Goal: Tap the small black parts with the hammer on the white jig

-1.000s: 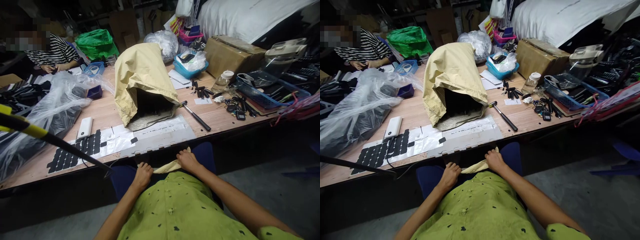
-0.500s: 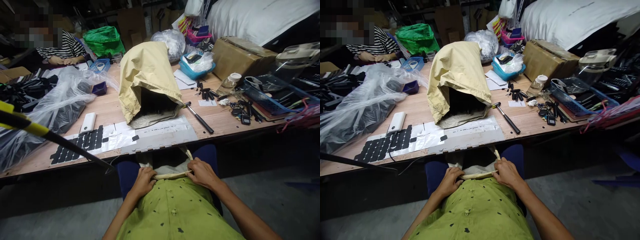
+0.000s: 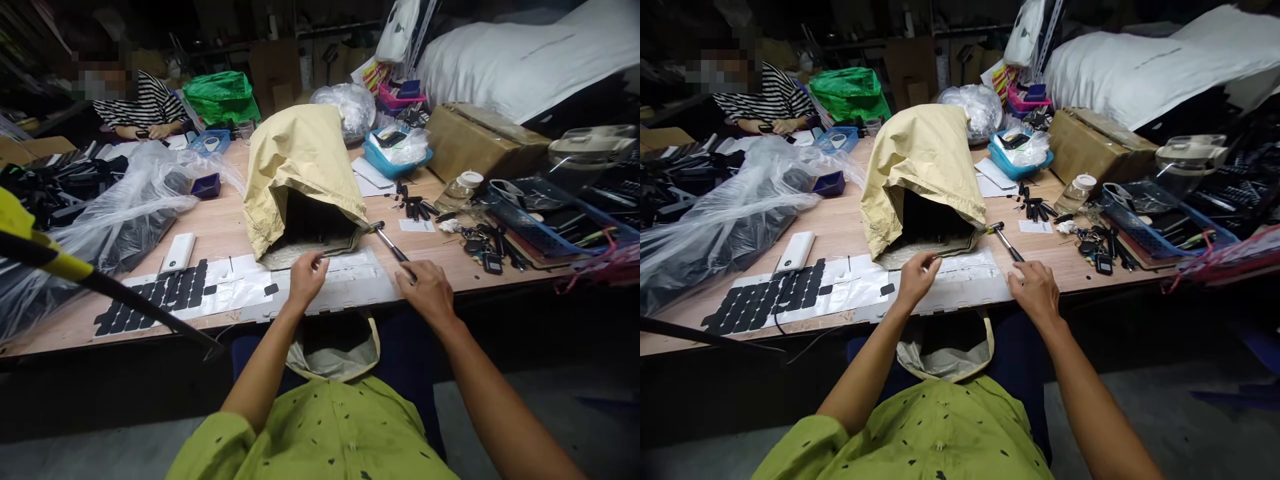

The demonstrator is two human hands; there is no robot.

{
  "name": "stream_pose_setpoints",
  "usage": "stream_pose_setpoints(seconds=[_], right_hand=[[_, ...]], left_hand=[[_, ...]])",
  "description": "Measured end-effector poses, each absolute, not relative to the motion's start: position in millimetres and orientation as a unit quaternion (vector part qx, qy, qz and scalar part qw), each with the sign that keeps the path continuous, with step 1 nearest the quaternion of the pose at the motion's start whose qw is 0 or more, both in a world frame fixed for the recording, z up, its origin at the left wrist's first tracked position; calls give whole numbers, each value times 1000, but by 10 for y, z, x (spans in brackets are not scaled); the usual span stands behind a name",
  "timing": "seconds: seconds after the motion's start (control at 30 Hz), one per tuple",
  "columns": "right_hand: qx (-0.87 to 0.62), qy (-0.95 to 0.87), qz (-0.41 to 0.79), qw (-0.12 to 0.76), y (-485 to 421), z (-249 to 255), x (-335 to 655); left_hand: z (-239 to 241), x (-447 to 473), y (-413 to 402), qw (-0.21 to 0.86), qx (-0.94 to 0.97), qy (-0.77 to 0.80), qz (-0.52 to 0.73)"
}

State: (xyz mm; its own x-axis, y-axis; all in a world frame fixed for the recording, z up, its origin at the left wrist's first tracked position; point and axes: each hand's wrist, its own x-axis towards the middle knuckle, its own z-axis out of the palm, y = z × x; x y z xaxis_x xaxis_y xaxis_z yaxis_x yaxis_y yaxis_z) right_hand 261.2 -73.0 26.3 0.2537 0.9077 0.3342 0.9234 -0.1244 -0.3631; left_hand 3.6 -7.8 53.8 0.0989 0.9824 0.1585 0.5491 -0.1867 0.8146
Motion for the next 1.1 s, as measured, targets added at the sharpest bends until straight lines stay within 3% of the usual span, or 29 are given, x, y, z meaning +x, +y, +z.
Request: stream_pose_setpoints(seconds=[0.13,0.3,0.53,0.63,0.8,1.1], right_hand=[[-812,-547,-72,191,-333,84,2666],[-807,-558,-133,141,-319,-71,2540],[-802,-563,-149,130,-354,-79,2531],[-803,-563,-146,127,-343,-84,2535],[-810,-561,-119,122,-347,-62,2541],[-844,-515,49,141,-220,105,2602]], left_hand=[[527,300,628,208,608,686,342],[495,339,924,218,590,750,204],[387,-24,447,153,620,734,231],[245,-91,83,193,674,660,268],[95,122,-124,241,772,538,239],[38,220,-11,271,776,518,237]])
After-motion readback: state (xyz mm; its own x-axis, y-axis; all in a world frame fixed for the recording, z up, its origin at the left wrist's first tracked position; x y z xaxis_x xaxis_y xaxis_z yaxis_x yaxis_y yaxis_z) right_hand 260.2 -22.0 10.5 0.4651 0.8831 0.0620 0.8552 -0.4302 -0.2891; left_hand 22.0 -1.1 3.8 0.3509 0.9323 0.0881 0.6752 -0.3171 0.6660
